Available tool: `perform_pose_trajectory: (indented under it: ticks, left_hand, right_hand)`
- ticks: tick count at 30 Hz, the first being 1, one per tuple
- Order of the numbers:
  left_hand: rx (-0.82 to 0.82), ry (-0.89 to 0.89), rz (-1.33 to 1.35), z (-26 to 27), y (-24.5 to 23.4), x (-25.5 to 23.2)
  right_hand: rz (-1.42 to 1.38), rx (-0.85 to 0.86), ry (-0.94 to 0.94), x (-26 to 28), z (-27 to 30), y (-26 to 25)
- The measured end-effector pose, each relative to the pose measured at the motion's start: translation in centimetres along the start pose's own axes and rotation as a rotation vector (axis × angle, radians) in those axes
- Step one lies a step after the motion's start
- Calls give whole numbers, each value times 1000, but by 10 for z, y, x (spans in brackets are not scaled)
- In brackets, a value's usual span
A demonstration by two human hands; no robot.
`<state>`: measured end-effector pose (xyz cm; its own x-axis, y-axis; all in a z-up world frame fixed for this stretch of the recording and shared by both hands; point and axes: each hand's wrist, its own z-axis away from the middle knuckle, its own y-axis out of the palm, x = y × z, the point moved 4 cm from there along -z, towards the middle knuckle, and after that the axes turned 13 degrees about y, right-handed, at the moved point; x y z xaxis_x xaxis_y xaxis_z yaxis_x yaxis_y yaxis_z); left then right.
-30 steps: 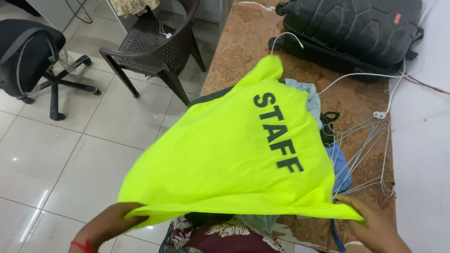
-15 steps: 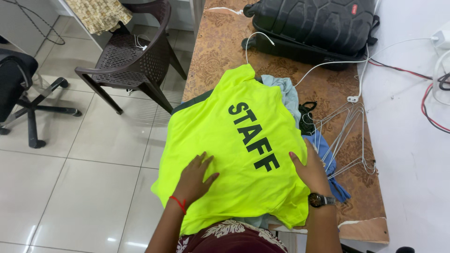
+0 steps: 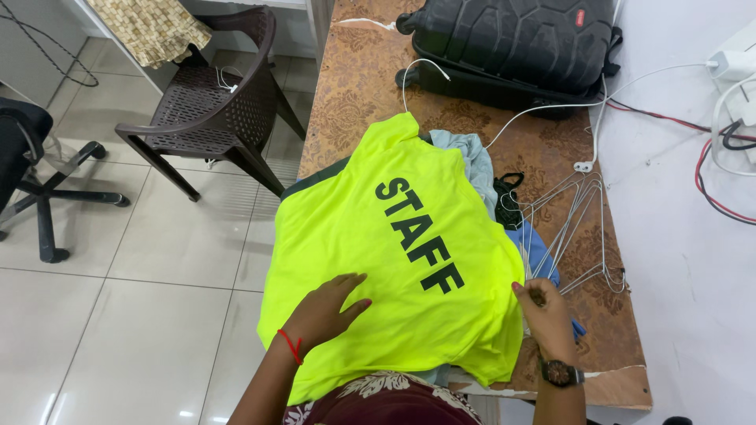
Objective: The person buttons a striped shirt, places it on a hanger, and hangs it on a rack. Then the person places a black t-shirt and a neon yellow t-shirt on hangers and hangs them on the rack.
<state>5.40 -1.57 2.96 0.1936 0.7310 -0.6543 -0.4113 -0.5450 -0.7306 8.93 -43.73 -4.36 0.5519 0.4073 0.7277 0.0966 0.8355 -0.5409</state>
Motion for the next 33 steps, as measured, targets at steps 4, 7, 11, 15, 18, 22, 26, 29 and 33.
perform_pose_trajectory:
  ticks: [4,7,11,15,18,22,26,29,33]
  left_hand:
    - [-365,316,26,-28,-39,-44]
    - [-467,444,-134,-70,-53,-63]
    - [-377,637,-413,-131,-37,-83]
    - [-61,680,-479,-165,-7,-68]
    - [62,735,-446,-177,3,-55]
    - [-9,1038,-238,-176,-11,-60]
    - [-304,783,-241,-153,-84,-29]
    - [-354,634,-304,-106,-142,15]
    - [-223,280,-708,-37,-168,72]
  right_hand:
    - [-68,169,-209,66,61,11]
    - [-256,551,-270,98,112,27]
    - [-85,679,-356,116,147,12]
    - [128,693,-432,107,134,-38]
    - [159,590,-394,87,102,-61]
    - [46,452,-310,50,63,-88]
    - [-111,458,-336,26,50,-114]
    - [1,360,-347,32,57,-95]
    - [731,87,34,84,54,-82]
